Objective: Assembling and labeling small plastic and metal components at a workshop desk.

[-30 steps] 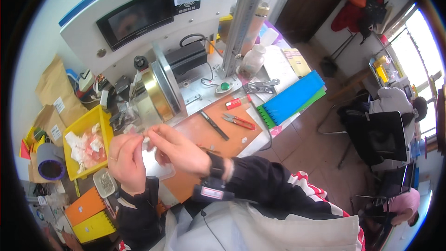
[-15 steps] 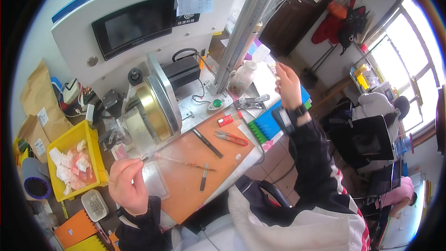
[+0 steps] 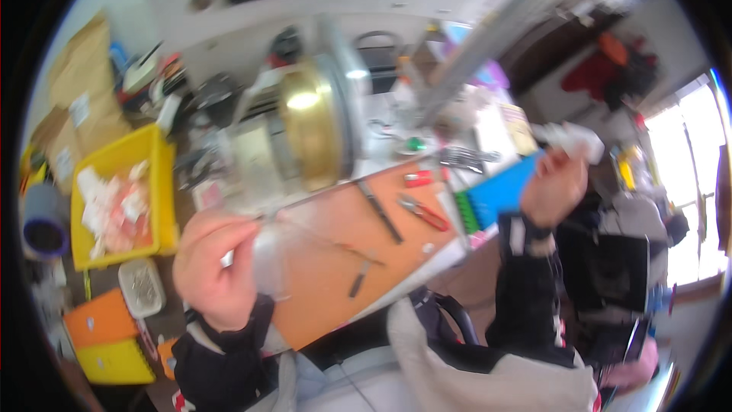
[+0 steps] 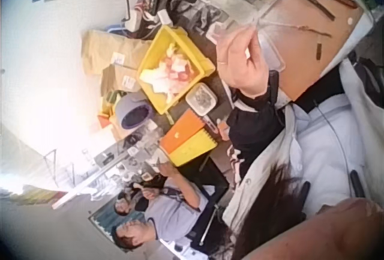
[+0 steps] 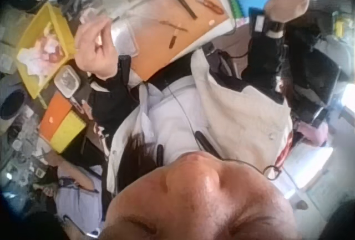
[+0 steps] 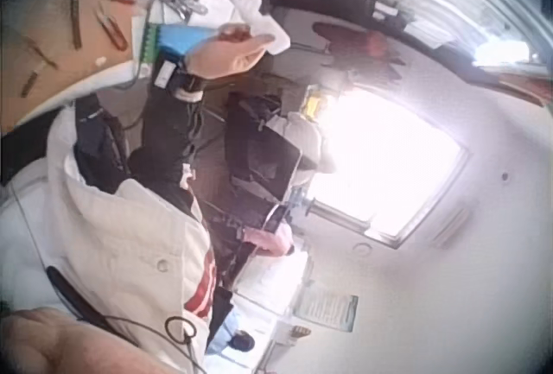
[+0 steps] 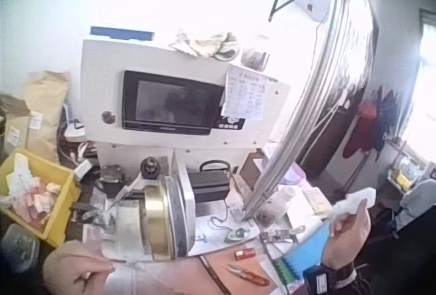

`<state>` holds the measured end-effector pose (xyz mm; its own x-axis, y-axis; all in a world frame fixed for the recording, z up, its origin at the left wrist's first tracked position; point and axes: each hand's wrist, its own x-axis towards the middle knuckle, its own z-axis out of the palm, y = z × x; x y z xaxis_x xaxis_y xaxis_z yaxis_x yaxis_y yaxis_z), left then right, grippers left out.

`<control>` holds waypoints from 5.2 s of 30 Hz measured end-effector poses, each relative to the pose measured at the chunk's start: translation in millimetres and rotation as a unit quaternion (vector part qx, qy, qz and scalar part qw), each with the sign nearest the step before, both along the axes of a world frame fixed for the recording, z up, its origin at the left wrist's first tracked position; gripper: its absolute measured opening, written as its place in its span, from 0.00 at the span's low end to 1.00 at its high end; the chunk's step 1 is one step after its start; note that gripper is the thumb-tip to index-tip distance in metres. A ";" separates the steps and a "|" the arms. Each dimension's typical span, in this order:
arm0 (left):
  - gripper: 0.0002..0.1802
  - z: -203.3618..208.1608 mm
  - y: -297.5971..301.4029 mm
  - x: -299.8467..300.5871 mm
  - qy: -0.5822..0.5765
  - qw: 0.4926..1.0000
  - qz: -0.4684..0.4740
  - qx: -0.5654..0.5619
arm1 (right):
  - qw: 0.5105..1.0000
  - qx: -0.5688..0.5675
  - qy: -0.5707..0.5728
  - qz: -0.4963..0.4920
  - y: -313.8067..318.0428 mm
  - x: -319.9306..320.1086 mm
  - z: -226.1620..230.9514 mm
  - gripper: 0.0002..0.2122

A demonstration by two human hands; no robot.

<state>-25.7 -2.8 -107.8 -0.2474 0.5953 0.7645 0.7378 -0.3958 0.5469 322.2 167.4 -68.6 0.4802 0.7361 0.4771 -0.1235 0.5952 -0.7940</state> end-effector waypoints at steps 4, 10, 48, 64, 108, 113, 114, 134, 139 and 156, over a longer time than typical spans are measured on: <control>0.14 2.2 5.8 3.0 -0.023 0.998 -0.057 0.000 | 0.984 -0.022 0.072 0.164 -81.9 -36.4 -26.0 0.24; 0.15 -1.2 -1.0 -5.6 -0.009 0.998 -0.058 -0.004 | 0.929 0.130 -0.053 0.342 -108.0 -153.7 -33.0 0.14; 0.18 0.2 -5.7 -14.2 -0.020 0.990 -0.128 -0.049 | 0.934 0.124 -0.102 0.318 -101.1 -174.2 -49.5 0.18; 0.14 -8.0 9.6 -2.0 0.018 0.998 -0.034 -0.042 | 0.933 0.119 0.017 0.340 -87.0 -146.8 -17.3 0.13; 0.12 -6.8 10.2 -5.9 0.025 0.998 -0.052 0.028 | 0.634 -0.166 -0.737 0.165 -69.3 -85.9 -60.1 0.14; 0.12 -6.2 9.1 -9.9 0.006 0.998 -0.054 0.021 | 0.662 -0.245 -0.623 0.337 -63.7 -79.2 -43.6 0.13; 0.12 -6.9 9.0 -10.1 0.006 0.998 -0.052 0.019 | 0.662 -0.275 -0.579 0.389 -62.0 -72.2 -42.5 0.14; 0.11 9.1 1.6 -10.6 -0.035 0.984 -0.157 -0.075 | 0.841 -0.013 -0.200 0.502 -108.1 -103.0 -17.2 0.10; 0.10 5.7 7.6 -9.2 -0.006 0.990 -0.134 -0.039 | 0.791 -0.052 -0.240 0.561 -106.3 -117.8 -6.8 0.08; 0.09 7.8 5.3 -9.1 -0.037 0.988 -0.148 -0.030 | 0.809 -0.072 -0.286 0.509 -118.6 -132.3 -17.3 0.07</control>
<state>-34.9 2.5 -100.0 -0.1092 0.6937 0.7120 0.5518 -0.5534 0.6239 190.0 48.8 -85.9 -0.6776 0.6795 0.2815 -0.0794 0.3129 -0.9464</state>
